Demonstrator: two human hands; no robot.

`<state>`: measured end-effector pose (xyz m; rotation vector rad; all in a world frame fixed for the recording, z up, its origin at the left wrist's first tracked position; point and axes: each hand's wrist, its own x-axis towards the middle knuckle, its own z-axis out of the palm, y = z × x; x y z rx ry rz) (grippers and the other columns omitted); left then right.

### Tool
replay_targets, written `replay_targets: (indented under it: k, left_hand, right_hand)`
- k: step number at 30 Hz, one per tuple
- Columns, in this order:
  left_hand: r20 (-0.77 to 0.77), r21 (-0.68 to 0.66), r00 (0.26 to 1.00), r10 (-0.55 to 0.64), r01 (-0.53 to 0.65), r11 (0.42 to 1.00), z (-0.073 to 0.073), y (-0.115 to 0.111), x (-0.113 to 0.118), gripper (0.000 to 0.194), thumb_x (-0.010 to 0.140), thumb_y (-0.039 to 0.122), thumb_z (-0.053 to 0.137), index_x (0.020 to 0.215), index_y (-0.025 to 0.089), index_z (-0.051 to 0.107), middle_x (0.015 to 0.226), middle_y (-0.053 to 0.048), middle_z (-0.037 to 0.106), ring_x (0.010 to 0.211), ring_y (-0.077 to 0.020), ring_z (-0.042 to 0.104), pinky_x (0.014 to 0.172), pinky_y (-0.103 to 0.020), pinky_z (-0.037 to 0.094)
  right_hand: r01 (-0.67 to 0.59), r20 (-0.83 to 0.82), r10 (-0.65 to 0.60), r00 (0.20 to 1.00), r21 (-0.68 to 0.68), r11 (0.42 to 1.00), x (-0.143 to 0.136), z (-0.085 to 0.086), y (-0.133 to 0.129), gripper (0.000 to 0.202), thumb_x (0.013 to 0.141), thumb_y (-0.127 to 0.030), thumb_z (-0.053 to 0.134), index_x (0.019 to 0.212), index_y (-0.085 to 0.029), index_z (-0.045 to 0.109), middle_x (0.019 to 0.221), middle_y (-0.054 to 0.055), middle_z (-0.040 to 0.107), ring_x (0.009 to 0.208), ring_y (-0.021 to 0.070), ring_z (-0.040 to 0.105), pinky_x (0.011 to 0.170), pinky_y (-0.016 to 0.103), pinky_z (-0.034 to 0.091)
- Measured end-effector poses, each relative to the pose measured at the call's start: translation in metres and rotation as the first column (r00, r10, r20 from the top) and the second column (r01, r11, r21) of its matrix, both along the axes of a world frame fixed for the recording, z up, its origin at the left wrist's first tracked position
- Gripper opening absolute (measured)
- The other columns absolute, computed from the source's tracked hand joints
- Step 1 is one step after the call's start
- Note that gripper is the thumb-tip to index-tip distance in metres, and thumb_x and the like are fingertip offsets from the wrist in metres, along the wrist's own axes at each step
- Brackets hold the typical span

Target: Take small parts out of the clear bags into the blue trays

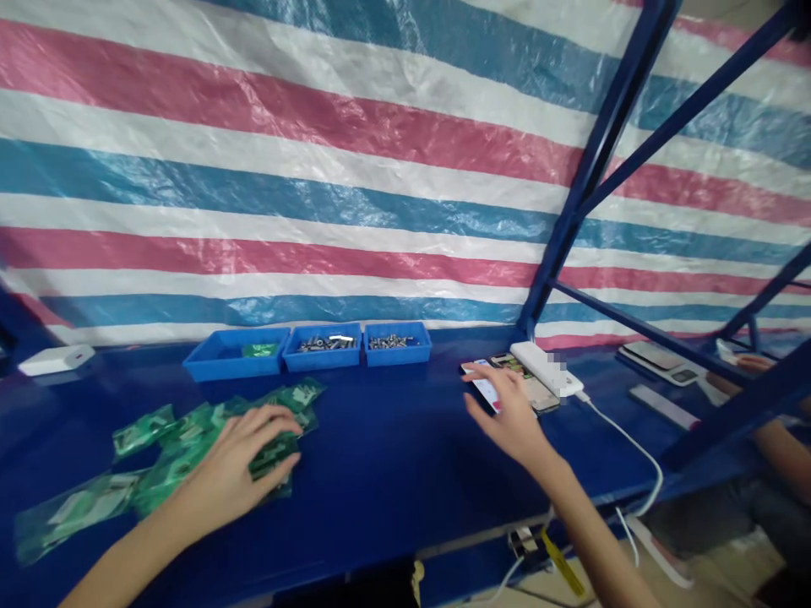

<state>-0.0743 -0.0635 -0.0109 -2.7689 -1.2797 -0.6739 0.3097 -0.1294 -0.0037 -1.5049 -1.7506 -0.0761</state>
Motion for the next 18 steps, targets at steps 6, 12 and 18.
replay_targets:
  k: [6, 12, 18]
  left_hand:
    - [0.013, 0.027, 0.998, 0.061, -0.061, 0.998, -0.033, -0.035, 0.0, 0.045, 0.076, 0.048, 0.055, 0.12, 0.037, 0.055, 0.129, -0.005, 0.053, 0.117, -0.0309, 0.048, 0.093, -0.046, 0.04]
    - [-0.039, -0.015, 0.998, 0.049, -0.049, 0.999, -0.039, -0.02, 0.006, 0.038, 0.083, 0.041, 0.046, 0.122, 0.039, 0.052, 0.131, -0.001, 0.052, 0.119, -0.028, 0.048, 0.091, -0.044, 0.041]
    - [0.02, 0.182, 0.978, 0.21, -0.21, 0.961, -0.038, -0.026, 0.01, 0.034, 0.08, 0.051, 0.047, 0.103, 0.029, 0.058, 0.112, -0.007, 0.058, 0.106, -0.031, 0.053, 0.085, -0.048, 0.043]
  right_hand:
    - [0.171, 0.12, -0.152, 0.981, -0.165, 0.971, 0.104, -0.036, -0.01, 0.058, 0.084, -0.045, 0.044, 0.136, -0.023, 0.029, 0.124, 0.012, 0.058, 0.119, 0.029, 0.049, 0.101, 0.051, 0.026]
    - [0.189, 0.177, -0.145, 0.973, -0.26, 0.947, 0.12, -0.057, -0.005, 0.055, 0.087, -0.047, 0.039, 0.137, -0.026, 0.026, 0.127, 0.009, 0.057, 0.126, 0.0263, 0.043, 0.105, 0.055, 0.017]
    - [0.348, 0.203, -0.312, 0.928, -0.175, 0.921, 0.128, -0.057, -0.001, 0.052, 0.088, -0.05, 0.036, 0.133, -0.025, 0.035, 0.122, 0.009, 0.06, 0.122, 0.0267, 0.047, 0.105, 0.056, 0.019]
